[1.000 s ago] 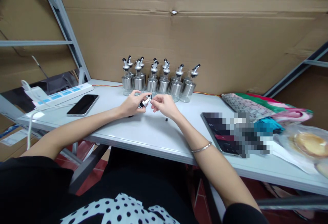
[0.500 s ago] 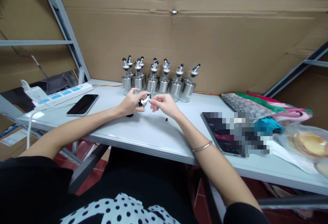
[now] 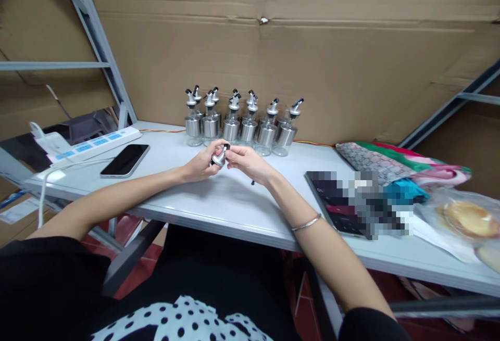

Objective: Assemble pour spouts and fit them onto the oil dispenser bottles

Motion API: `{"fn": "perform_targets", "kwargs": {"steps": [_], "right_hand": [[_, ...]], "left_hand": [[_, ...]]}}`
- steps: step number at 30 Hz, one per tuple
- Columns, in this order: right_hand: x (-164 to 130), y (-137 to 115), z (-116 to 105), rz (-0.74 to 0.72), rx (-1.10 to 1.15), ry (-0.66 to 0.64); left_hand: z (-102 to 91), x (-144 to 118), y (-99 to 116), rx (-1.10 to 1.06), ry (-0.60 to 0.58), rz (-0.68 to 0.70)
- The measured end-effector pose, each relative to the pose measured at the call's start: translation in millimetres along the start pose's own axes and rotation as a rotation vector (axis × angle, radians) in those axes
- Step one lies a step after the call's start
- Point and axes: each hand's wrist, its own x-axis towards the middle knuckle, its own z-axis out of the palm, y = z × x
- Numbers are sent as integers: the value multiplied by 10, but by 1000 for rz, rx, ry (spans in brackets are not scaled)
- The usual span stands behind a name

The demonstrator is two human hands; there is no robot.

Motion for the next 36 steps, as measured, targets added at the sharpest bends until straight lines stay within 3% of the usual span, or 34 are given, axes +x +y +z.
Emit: {"fn": "perform_targets", "kwargs": {"steps": [7,17,25,36], "right_hand": [[36,38,-42,-79,-152,31],[48,23,-1,-95,-262,77],[49,-5,27,-136,-480,170],[22,7,-33,-72,-396,101]], "left_hand": [[-7,8,8,-13,4,-31],[-58,6,45,261,-68,33],[-26,24,15,219,-87,-2],[-29,30,-71,273,-55,-19]]}}
